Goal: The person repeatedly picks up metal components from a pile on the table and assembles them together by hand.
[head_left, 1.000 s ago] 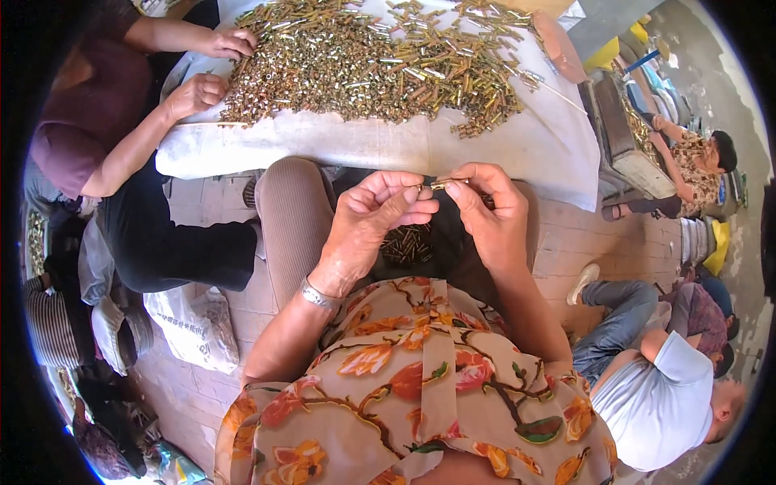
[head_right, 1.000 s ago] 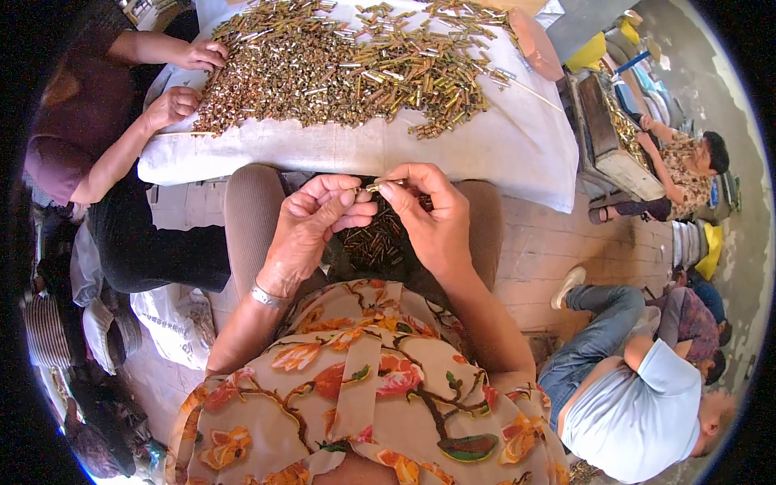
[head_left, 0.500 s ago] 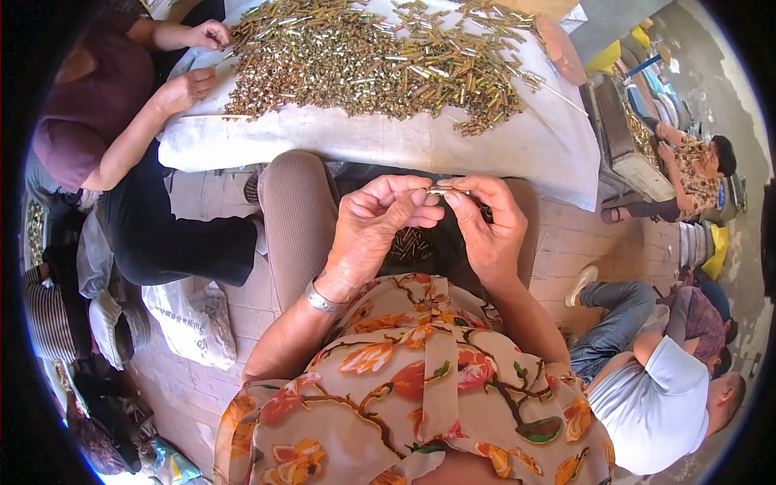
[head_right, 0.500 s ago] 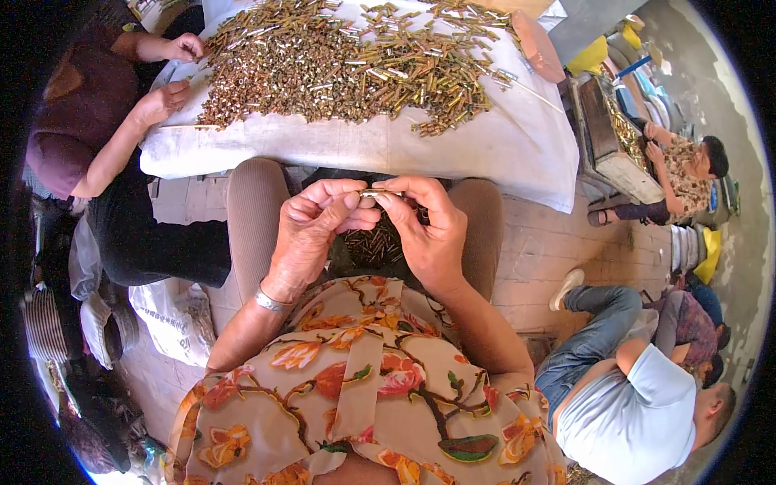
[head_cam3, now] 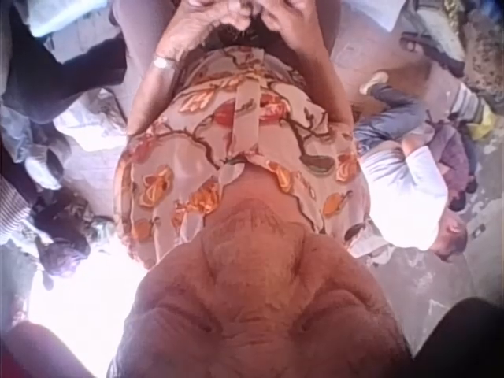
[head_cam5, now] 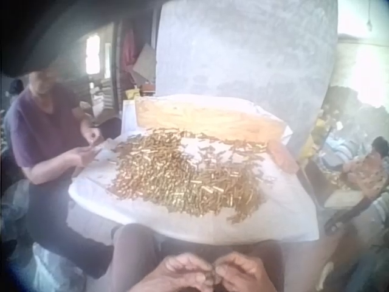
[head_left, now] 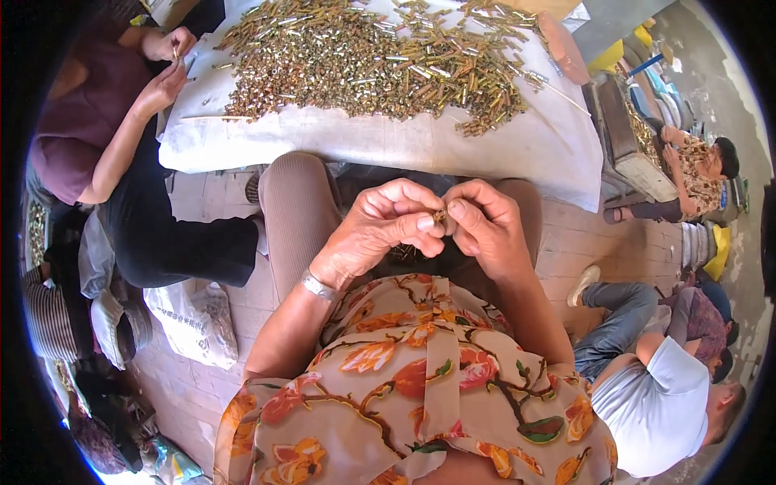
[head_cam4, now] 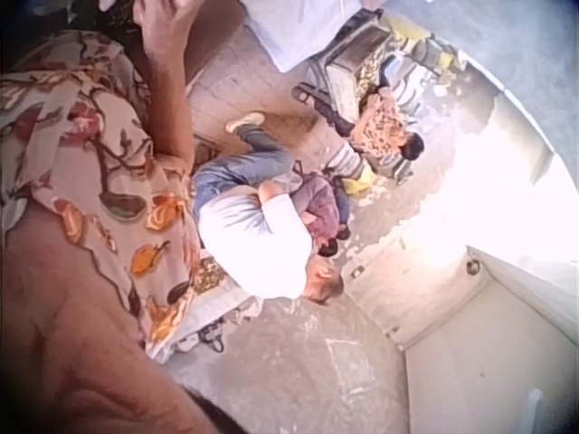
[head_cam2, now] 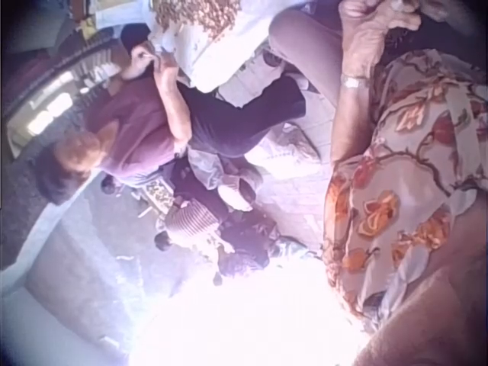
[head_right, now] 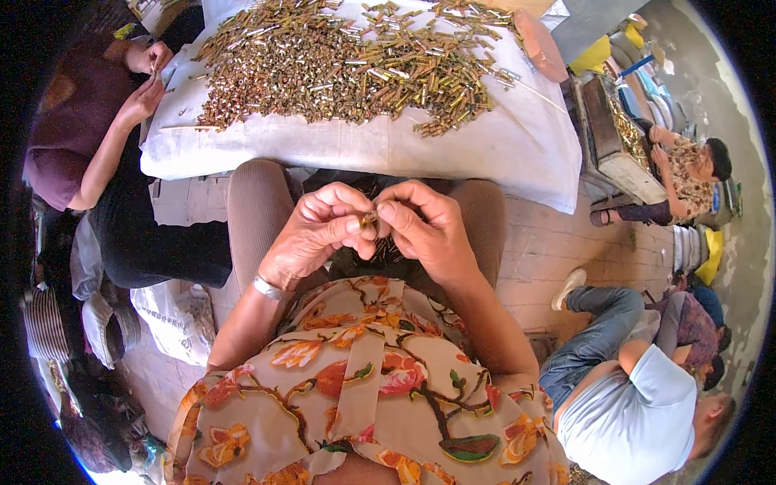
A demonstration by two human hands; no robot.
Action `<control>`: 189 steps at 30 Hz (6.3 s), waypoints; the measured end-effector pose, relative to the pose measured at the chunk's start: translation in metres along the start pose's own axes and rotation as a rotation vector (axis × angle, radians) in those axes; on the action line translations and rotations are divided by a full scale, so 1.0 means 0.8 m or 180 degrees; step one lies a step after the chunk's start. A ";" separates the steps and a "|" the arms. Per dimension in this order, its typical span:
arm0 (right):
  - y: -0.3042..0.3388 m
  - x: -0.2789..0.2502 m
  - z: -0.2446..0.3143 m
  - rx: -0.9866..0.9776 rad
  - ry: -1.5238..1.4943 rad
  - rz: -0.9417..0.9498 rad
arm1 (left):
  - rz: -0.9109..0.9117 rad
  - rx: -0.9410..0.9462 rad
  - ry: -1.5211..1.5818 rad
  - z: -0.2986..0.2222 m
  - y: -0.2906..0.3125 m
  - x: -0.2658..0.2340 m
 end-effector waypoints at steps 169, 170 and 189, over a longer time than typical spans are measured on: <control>-0.019 0.001 0.015 -0.0991 0.0881 0.0022 | -0.0776 0.0920 -0.1291 -0.021 0.010 -0.001; -0.021 -0.002 0.016 -0.0863 0.0778 0.0222 | -0.0557 0.0800 -0.1260 -0.022 0.008 -0.006; -0.018 0.020 -0.017 -0.0689 0.0205 -0.0622 | 0.0145 0.0394 0.0987 0.030 -0.031 -0.033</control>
Point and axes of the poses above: each hand's wrist, its own y-axis away from the middle knuckle, its own x-axis out of the palm, z = x × y, the point moved 2 cm from there along -y, towards the middle knuckle, and after that the axes turned 6 degrees about -x, right-handed, at the moved point
